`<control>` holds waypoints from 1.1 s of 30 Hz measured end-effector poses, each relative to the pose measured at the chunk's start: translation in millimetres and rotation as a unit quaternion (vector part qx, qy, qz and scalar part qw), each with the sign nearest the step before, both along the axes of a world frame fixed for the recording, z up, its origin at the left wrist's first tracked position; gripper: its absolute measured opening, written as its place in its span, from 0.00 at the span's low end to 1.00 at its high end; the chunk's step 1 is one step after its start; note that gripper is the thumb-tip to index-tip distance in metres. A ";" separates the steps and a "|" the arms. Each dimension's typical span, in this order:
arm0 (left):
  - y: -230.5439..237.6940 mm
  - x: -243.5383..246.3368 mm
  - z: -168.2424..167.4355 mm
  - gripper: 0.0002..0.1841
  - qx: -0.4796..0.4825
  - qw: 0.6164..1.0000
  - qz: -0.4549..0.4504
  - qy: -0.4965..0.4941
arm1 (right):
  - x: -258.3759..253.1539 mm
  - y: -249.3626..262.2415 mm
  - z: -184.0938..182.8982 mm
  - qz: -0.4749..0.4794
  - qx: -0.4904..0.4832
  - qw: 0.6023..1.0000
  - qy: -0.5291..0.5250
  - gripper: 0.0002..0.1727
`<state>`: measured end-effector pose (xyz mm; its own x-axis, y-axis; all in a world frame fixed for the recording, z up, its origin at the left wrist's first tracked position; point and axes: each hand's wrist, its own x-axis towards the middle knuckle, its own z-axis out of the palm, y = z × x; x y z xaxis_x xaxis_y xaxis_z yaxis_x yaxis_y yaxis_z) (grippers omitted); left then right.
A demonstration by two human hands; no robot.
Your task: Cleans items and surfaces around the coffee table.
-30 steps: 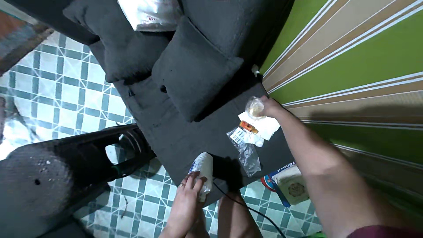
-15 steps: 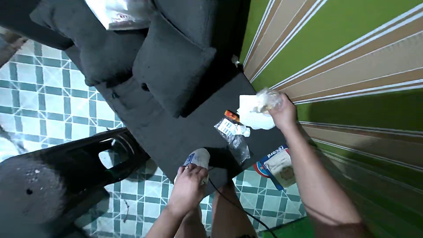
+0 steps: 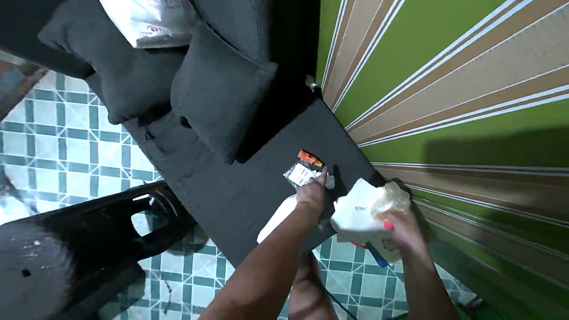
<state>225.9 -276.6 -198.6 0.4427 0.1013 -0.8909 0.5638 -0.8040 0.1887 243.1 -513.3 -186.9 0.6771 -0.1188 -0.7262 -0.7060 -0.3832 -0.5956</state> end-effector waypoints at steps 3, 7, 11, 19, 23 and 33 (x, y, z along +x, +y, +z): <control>-9.1 15.5 -35.5 0.45 0.033 0.999 0.010 0.023 | 0.4 -15.3 -6.2 -0.034 -0.005 0.999 0.019 0.24; 5.4 -2.8 -46.1 0.31 0.038 0.999 0.002 -0.010 | 2.9 -16.0 -3.8 0.048 0.006 0.998 0.028 0.28; 41.3 -51.8 -5.4 0.28 0.026 0.995 0.065 -0.070 | 1.9 21.7 -11.9 0.211 0.023 0.975 0.064 0.47; 117.2 -171.1 40.7 0.36 0.072 0.961 0.248 -0.098 | -10.8 170.3 -45.4 0.392 0.054 0.913 0.098 0.36; 123.4 -198.7 41.2 0.32 0.103 0.922 0.367 -0.073 | -22.8 219.7 -51.0 0.491 0.023 0.866 0.090 0.32; 142.6 -277.8 50.8 0.36 0.085 0.893 0.417 -0.148 | -53.5 265.9 -72.1 0.511 -0.188 0.836 0.069 0.28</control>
<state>-51.9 -134.0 -147.9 0.3629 0.6285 -0.6880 0.9257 -0.1585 0.3435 189.5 -247.4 -259.0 0.4771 0.2335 -0.8473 0.0524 -0.9699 -0.2378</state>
